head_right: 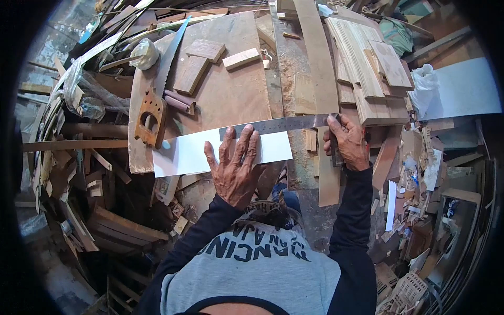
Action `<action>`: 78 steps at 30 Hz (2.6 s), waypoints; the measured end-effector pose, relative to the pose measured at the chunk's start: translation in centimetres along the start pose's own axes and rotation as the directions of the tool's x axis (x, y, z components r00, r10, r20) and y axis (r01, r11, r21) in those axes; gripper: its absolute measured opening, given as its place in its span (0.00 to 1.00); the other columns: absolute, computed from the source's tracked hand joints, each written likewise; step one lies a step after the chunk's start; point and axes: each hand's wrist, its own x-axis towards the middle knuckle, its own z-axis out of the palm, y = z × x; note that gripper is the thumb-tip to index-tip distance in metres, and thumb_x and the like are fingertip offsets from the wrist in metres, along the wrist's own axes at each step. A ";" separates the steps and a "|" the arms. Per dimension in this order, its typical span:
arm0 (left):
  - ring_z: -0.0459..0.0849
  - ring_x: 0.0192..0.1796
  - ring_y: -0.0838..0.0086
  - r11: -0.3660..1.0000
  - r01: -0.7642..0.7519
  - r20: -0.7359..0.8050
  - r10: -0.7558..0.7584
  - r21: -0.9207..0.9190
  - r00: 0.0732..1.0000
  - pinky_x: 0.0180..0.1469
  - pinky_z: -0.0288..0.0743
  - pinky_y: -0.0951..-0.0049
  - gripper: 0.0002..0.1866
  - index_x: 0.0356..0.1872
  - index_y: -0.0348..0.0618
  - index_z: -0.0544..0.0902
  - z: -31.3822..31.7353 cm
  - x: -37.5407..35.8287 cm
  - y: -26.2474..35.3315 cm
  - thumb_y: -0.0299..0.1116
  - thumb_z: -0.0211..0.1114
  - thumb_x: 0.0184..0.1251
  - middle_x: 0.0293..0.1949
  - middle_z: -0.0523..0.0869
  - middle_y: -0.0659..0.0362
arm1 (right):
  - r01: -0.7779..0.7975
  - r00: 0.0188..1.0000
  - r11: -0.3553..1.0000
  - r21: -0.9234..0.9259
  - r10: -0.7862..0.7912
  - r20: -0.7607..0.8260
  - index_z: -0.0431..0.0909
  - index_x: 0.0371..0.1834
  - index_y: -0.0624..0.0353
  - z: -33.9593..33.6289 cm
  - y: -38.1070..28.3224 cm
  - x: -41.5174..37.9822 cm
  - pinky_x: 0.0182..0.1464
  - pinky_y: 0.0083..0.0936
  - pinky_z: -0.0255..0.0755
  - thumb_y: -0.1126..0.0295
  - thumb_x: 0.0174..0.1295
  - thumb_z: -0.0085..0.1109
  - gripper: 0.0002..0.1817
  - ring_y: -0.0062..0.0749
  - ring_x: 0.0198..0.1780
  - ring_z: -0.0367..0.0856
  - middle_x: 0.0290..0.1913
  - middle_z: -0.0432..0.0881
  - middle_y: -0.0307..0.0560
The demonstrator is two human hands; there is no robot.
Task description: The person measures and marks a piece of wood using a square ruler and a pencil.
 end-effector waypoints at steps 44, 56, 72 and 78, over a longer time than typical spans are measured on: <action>0.56 0.80 0.58 0.998 -0.014 -0.042 0.011 -0.069 0.999 0.75 0.31 0.28 0.37 0.72 0.51 0.71 0.1 0.0 0.1 0.47 0.70 0.61 0.75 0.67 0.63 | 0.197 0.714 0.500 -0.844 -0.663 -0.226 0.81 0.45 0.59 6.4 8.5 -9.8 0.48 0.42 0.76 0.76 0.51 0.62 0.16 0.52 0.46 0.81 0.42 0.79 0.53; 0.57 0.80 0.59 0.998 -0.017 -0.074 0.012 -0.062 0.997 0.75 0.29 0.29 0.35 0.71 0.51 0.73 0.5 0.0 -0.1 0.48 0.69 0.62 0.75 0.68 0.65 | 0.097 0.824 0.502 -0.859 -0.525 -0.214 0.75 0.61 0.68 9.2 7.7 -9.1 0.59 0.46 0.72 0.77 0.58 0.54 0.24 0.58 0.55 0.78 0.57 0.80 0.61; 0.61 0.77 0.58 0.999 -0.035 -0.098 0.033 -0.020 0.995 0.73 0.37 0.30 0.35 0.70 0.51 0.73 0.4 0.0 0.0 0.51 0.67 0.64 0.74 0.69 0.64 | -0.046 0.624 0.487 -0.872 -0.668 -0.406 0.67 0.61 0.62 5.0 9.6 -9.8 0.59 0.51 0.66 0.66 0.49 0.73 0.36 0.55 0.56 0.72 0.53 0.71 0.55; 0.61 0.77 0.58 0.999 -0.035 -0.094 0.034 -0.007 0.995 0.73 0.38 0.29 0.34 0.70 0.51 0.73 0.3 0.0 0.0 0.51 0.67 0.64 0.74 0.70 0.63 | 0.033 0.653 0.600 -0.799 -0.619 -0.437 0.66 0.64 0.62 4.2 11.4 -9.5 0.58 0.49 0.68 0.64 0.49 0.72 0.38 0.53 0.55 0.73 0.54 0.71 0.55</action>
